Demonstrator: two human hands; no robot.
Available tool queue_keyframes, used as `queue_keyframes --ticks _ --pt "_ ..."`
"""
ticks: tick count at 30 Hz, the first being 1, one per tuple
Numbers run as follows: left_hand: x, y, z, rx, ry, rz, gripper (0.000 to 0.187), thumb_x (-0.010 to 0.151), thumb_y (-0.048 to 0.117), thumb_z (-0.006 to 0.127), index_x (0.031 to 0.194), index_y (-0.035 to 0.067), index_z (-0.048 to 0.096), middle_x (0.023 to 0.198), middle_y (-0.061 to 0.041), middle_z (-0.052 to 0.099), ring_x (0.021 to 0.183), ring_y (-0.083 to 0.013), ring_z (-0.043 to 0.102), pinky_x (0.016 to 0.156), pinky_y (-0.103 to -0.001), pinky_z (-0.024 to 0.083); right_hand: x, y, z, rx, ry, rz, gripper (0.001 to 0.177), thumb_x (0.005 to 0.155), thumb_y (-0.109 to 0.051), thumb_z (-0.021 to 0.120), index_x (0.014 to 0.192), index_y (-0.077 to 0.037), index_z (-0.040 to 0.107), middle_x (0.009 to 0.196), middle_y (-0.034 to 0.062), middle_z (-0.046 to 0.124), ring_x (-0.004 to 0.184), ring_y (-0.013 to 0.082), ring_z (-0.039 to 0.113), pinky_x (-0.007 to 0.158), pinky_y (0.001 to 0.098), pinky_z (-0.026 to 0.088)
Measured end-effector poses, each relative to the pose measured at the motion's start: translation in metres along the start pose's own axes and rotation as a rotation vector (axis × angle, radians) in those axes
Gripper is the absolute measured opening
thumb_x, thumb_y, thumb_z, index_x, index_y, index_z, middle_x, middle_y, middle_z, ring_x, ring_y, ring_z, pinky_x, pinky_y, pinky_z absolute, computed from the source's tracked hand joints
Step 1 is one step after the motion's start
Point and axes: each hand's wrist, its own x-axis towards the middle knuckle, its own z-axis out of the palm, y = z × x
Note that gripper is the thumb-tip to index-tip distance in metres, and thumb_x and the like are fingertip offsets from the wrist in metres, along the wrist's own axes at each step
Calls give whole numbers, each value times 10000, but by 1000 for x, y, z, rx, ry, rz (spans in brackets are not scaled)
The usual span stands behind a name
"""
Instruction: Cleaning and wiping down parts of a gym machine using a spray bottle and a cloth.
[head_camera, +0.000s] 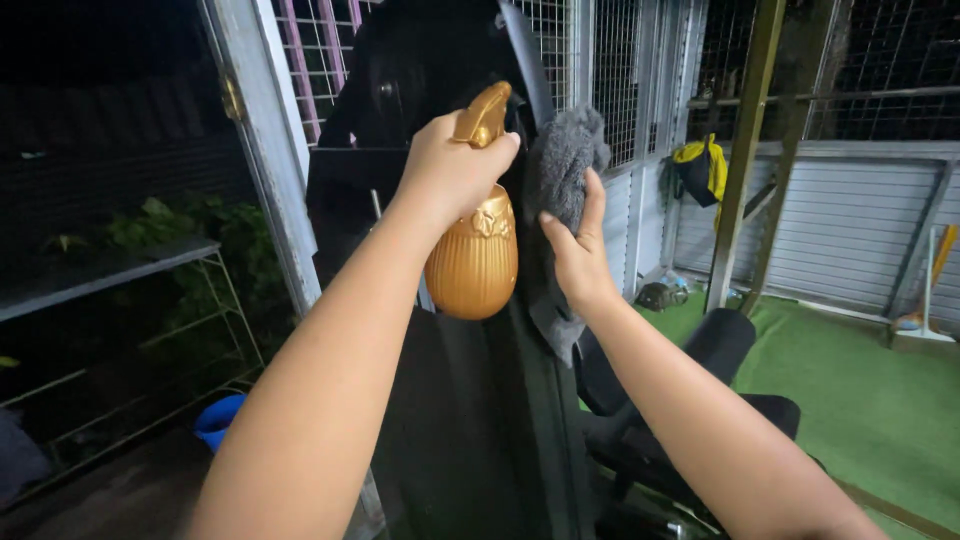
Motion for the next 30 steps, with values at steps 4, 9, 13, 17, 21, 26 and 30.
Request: queue_keyframes --ticks 4,9,13,17,21,26,30 --pt "3 -1 19 14 -19 36 347 772 367 766 988 97 745 840 -78 771 800 -202 766 744 -343 579 7 -15 -5 149 1 162 789 962 -71 607 1623 -135 180 1595 149 379 1461 254 386 1213 366 302" --pt "2 -3 39 175 73 186 369 804 398 752 976 72 758 934 -186 744 927 -367 713 816 -434 562 31 -23 -12 492 46 348 775 933 -83 589 1609 -195 226 1469 123 542 1328 252 537 1122 376 420" --pt "-15 7 38 168 16 -10 372 817 417 703 971 82 757 953 -168 767 954 -346 742 851 -437 575 56 -22 -12 540 49 346 767 940 -80 591 1609 -201 237 1451 127 557 1307 247 553 1096 370 451" --pt "-25 4 40 126 34 16 435 762 447 767 1001 85 741 966 -164 758 964 -342 733 845 -427 570 90 -26 -1 233 -65 23 776 930 -40 654 1602 -165 287 1524 141 471 1377 281 502 1141 388 447" --pt "-32 3 30 69 46 -10 391 751 391 770 1027 115 749 962 -145 773 963 -309 754 852 -398 581 100 -34 13 -290 -87 -343 785 875 -35 719 1570 -119 364 1588 169 454 1505 344 371 1241 418 329" --pt "-38 -19 6 56 170 10 322 769 339 769 996 111 753 927 -126 782 921 -288 768 835 -382 584 37 -14 -4 -439 -67 -406 721 885 -15 697 1542 -69 405 1637 224 389 1609 371 253 1319 429 209" --pt "-55 1 -26 -26 29 -185 254 807 292 733 993 121 725 819 -83 777 703 -203 791 714 -339 610 -4 13 -24 -185 -108 -173 744 959 -118 673 1583 -17 280 1593 223 368 1522 307 319 1276 404 235"
